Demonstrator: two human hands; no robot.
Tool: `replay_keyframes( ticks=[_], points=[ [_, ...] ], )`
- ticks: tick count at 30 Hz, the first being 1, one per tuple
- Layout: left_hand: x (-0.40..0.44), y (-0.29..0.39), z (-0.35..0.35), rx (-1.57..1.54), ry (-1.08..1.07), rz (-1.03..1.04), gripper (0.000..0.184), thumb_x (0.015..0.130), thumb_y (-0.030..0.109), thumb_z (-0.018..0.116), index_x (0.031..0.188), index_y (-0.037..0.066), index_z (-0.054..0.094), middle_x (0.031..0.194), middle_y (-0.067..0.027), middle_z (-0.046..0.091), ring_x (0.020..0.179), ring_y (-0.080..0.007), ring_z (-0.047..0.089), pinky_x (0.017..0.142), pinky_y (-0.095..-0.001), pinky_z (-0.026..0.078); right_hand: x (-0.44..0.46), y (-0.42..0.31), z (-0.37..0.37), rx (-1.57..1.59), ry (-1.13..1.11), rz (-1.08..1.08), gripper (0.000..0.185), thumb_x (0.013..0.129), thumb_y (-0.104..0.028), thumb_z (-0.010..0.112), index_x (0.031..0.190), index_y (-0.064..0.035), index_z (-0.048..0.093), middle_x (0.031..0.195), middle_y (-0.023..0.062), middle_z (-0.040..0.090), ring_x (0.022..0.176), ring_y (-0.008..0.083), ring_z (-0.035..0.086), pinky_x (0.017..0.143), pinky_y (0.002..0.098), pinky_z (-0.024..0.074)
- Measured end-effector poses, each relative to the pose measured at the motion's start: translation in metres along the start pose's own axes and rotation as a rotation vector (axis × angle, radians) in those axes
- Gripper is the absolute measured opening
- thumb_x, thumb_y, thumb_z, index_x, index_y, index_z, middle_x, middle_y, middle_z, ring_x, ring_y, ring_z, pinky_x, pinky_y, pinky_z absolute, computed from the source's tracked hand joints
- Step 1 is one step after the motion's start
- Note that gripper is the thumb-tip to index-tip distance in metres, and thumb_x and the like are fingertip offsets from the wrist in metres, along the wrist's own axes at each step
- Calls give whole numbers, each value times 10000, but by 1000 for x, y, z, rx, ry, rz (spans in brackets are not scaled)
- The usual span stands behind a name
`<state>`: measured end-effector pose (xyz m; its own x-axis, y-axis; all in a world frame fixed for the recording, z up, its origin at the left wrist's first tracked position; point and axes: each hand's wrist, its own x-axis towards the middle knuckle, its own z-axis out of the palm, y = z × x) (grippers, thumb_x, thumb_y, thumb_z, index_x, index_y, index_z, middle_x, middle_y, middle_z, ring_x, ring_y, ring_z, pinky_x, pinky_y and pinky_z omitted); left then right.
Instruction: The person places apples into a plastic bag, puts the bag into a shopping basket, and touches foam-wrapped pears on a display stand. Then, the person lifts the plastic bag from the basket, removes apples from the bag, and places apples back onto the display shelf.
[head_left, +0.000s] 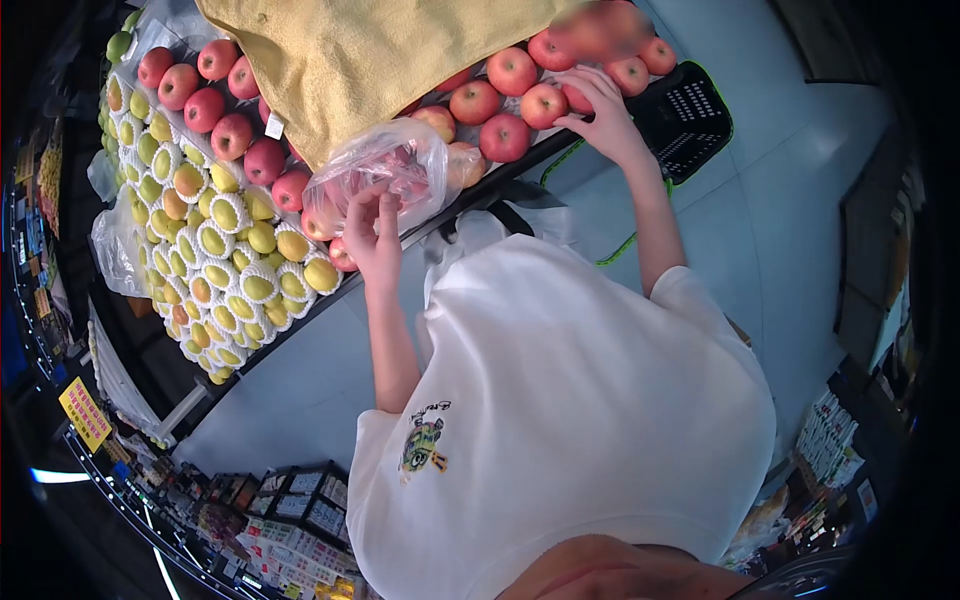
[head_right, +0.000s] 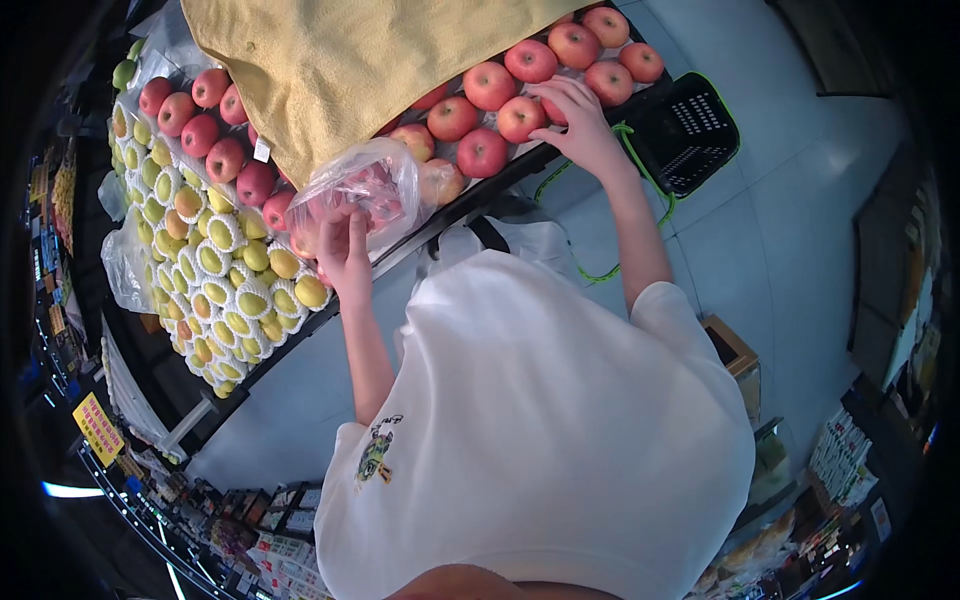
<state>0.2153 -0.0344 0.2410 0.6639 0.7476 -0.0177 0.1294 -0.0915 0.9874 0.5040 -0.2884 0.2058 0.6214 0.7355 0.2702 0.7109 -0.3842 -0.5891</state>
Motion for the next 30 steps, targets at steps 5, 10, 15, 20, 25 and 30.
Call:
replay_keyframes(
  ticks=[5,10,15,20,25,30],
  points=[
    [-2,-4,14,-35,-23,17,172,1009,111,661,1124,-16,660,956,-56,700,863,-129,672,804,-267,533,-18,45,-32,-93,269,104,392,858,-152,784,1221,-68,662,1220,117,642,1164,329,586,1023,412,472],
    [1,-8,23,124,-79,38,188,1017,147,652,1091,-25,668,935,-85,719,841,-140,693,789,-274,540,-25,102,-60,-279,448,260,365,895,-219,745,1211,-66,646,1186,133,626,1097,373,586,964,480,479],
    [8,-9,23,240,-162,102,196,1023,148,640,1097,-30,671,894,-89,721,813,-144,699,782,-288,545,-8,147,-61,-261,475,454,569,888,-460,741,1282,-64,630,1232,204,617,1164,398,585,1008,473,480],
    [10,-2,26,253,-227,63,205,1030,153,629,1106,-32,672,888,-75,714,815,-141,690,783,-289,536,16,144,-49,-260,350,641,760,778,-602,785,1300,-73,625,1197,218,646,1191,387,588,1018,453,488],
    [8,0,25,287,-237,87,199,1029,149,628,1106,-29,676,888,-75,711,814,-144,681,778,-294,529,18,155,-51,-249,361,633,731,764,-559,815,1260,-45,663,1132,178,707,1106,351,653,948,431,536],
    [4,3,21,348,-226,125,179,1024,132,624,1094,-22,682,882,-78,712,805,-142,677,778,-300,530,3,161,-57,393,689,719,675,863,-371,840,1309,82,613,1162,154,707,1001,218,697,879,332,562]
  ],
)
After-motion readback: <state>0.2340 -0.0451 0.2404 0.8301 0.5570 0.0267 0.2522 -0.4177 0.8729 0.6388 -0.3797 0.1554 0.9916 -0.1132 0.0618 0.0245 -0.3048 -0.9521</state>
